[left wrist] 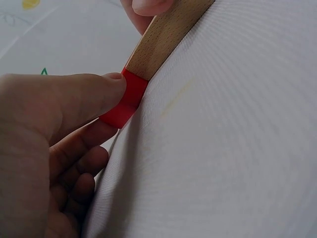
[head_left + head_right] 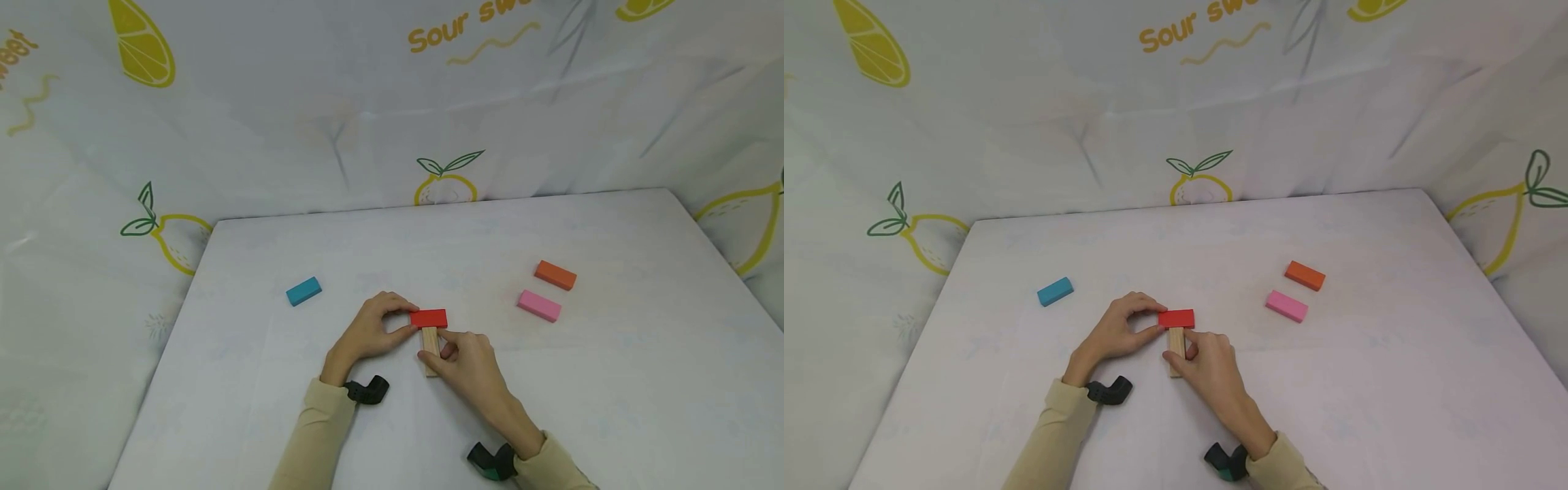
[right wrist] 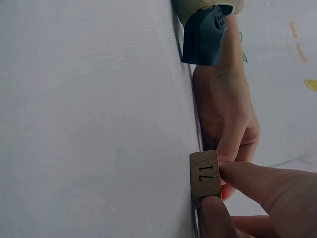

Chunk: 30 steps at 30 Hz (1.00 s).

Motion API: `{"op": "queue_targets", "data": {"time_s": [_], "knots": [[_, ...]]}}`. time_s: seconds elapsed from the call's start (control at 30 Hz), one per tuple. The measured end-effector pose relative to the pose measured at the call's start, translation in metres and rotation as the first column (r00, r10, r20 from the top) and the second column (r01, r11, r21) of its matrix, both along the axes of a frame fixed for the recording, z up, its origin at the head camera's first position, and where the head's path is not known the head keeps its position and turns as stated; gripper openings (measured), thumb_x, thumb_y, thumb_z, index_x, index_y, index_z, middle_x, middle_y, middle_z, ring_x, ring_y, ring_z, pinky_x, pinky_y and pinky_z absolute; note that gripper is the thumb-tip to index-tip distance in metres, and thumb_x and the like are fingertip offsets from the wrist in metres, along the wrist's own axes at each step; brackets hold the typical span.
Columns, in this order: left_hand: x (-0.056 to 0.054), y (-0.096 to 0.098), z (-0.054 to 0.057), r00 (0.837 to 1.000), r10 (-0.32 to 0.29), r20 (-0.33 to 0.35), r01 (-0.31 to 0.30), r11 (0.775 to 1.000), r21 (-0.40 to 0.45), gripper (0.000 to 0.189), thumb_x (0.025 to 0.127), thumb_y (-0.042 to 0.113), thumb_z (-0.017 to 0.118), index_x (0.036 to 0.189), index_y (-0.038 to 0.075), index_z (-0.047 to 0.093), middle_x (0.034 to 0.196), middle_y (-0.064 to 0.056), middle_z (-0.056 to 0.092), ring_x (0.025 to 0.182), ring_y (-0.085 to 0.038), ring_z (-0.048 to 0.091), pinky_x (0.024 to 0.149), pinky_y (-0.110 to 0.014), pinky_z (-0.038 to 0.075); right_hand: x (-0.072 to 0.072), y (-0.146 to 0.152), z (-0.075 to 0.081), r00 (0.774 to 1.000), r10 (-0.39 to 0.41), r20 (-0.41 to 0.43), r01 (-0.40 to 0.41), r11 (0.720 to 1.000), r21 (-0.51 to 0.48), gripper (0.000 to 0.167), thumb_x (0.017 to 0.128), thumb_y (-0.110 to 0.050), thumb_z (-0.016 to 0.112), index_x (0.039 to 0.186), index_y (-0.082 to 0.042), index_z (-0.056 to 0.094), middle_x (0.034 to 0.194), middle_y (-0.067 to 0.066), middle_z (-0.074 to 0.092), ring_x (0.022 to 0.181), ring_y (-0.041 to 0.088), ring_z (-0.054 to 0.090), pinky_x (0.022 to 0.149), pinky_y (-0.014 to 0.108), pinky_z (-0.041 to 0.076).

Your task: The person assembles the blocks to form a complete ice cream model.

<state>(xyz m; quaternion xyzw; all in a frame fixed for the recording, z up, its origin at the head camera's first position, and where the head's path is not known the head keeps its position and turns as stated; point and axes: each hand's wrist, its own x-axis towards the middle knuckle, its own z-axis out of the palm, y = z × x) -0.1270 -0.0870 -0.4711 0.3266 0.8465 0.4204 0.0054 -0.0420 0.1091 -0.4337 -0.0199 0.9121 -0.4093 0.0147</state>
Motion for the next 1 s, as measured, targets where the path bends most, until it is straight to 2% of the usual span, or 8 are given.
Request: {"op": "queue_targets", "data": {"time_s": [0.47,0.77,1.0], "knots": [[-0.001,0.000,-0.001,0.999,0.004,0.033,-0.004,1.000,-0.001,0.027,0.087,0.018,0.080,0.113,0.012,0.076,0.109,-0.002,0.075,0.105,-0.017,0.065,0.098,-0.035,0.053,0.003,-0.001,0.004,0.999,-0.030,0.041,0.028,0.999,0.037,0.044,0.079,-0.021,0.088,0.113,0.004,0.075,0.058,0.000,0.060,0.051,0.008,0.048,0.046,0.019,0.039],[0.000,0.000,-0.001,1.000,0.005,0.028,-0.005,1.000,-0.004,0.028,0.087,0.017,0.080,0.114,0.012,0.076,0.109,-0.003,0.074,0.105,-0.018,0.066,0.098,-0.037,0.053,0.004,0.005,0.011,1.000,-0.011,0.001,0.011,0.999,0.039,0.027,0.084,-0.017,0.084,0.106,-0.004,0.074,0.067,0.001,0.059,0.056,0.008,0.050,0.050,0.019,0.041],[0.000,0.000,-0.002,1.000,0.011,0.015,-0.011,1.000,-0.014,0.028,0.087,0.017,0.080,0.114,0.011,0.076,0.110,-0.004,0.075,0.105,-0.019,0.066,0.100,-0.037,0.053,-0.003,0.022,0.013,0.998,-0.007,-0.064,0.014,0.994,0.111,0.030,0.087,-0.019,0.081,0.114,-0.009,0.076,0.077,0.003,0.062,0.061,0.009,0.051,0.052,0.020,0.041]]}}
